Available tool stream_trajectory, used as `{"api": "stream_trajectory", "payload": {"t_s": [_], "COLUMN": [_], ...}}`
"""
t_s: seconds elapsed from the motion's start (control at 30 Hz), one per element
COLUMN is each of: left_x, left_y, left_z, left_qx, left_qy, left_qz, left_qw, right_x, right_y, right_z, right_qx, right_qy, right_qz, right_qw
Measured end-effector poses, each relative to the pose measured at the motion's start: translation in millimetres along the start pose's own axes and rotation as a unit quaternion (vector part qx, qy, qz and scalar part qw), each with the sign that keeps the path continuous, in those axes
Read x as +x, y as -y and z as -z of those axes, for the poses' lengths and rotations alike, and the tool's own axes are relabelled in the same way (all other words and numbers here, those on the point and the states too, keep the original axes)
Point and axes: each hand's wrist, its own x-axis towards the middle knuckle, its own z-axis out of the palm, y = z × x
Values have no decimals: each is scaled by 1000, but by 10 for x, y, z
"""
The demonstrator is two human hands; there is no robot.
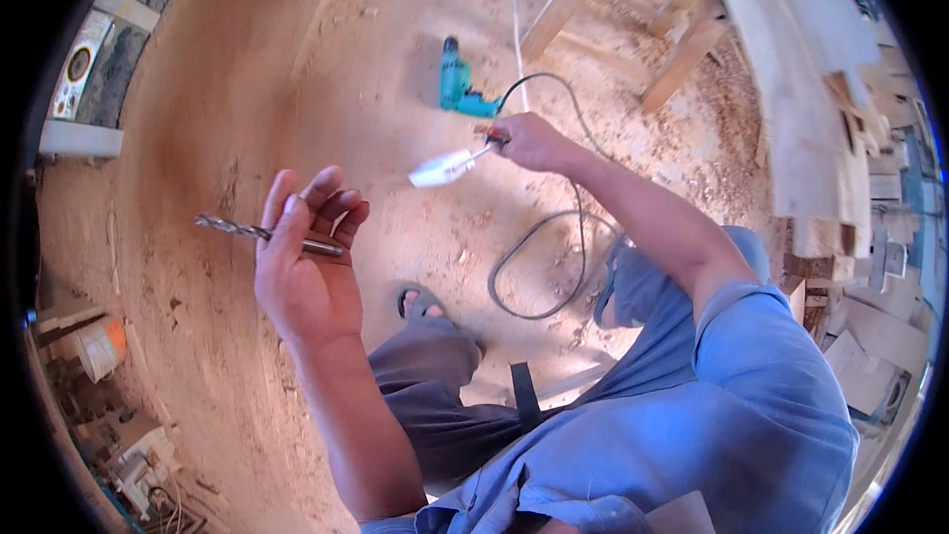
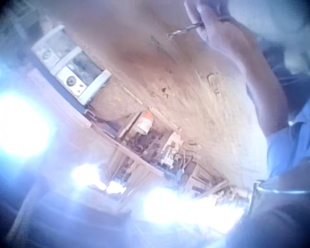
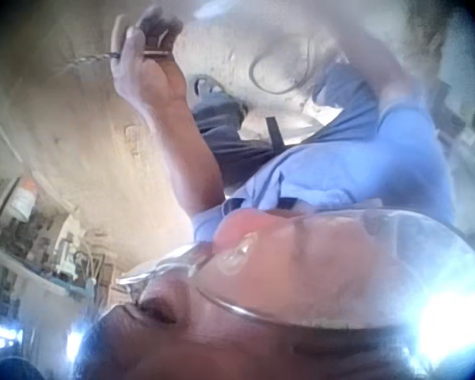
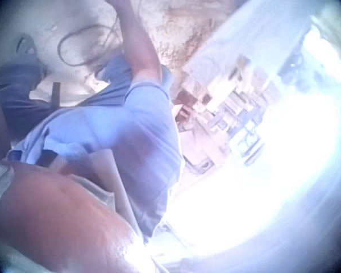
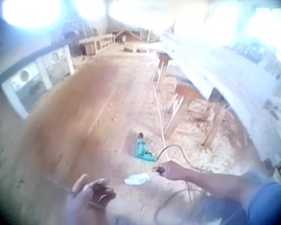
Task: The person assembles a wooden structure by inserting dowels into pre-drilled holes, using a power drill to secure components, and marking measurements with a pencil and ruler. The person handles small wooden dowels, a power drill, and a ruler during the process.
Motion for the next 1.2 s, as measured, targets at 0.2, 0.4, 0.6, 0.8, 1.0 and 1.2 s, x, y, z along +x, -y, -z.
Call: {"api": "stream_trajectory", "payload": {"t_s": [0.2,0.4,0.6,0.8,1.0,1.2], "left_x": [-93,-489,-759,-994,-1059,-899], "left_y": [275,989,1371,1549,1582,1640], "left_z": [-249,-487,-668,-770,-850,-740], "left_qx": [106,149,55,127,82,-111], "left_qy": [14,163,256,270,173,159], "left_qz": [12,75,174,135,129,225], "left_qw": [994,972,949,945,973,955], "right_x": [-876,-1705,-1963,-1916,-1902,-1836], "right_y": [492,1076,963,1034,994,951], "right_z": [627,1159,1289,1386,1470,1418], "right_qx": [131,323,418,459,454,349], "right_qy": [-83,-182,-229,-243,-288,-275], "right_qz": [125,172,162,156,146,117], "right_qw": [980,913,864,840,830,888]}}
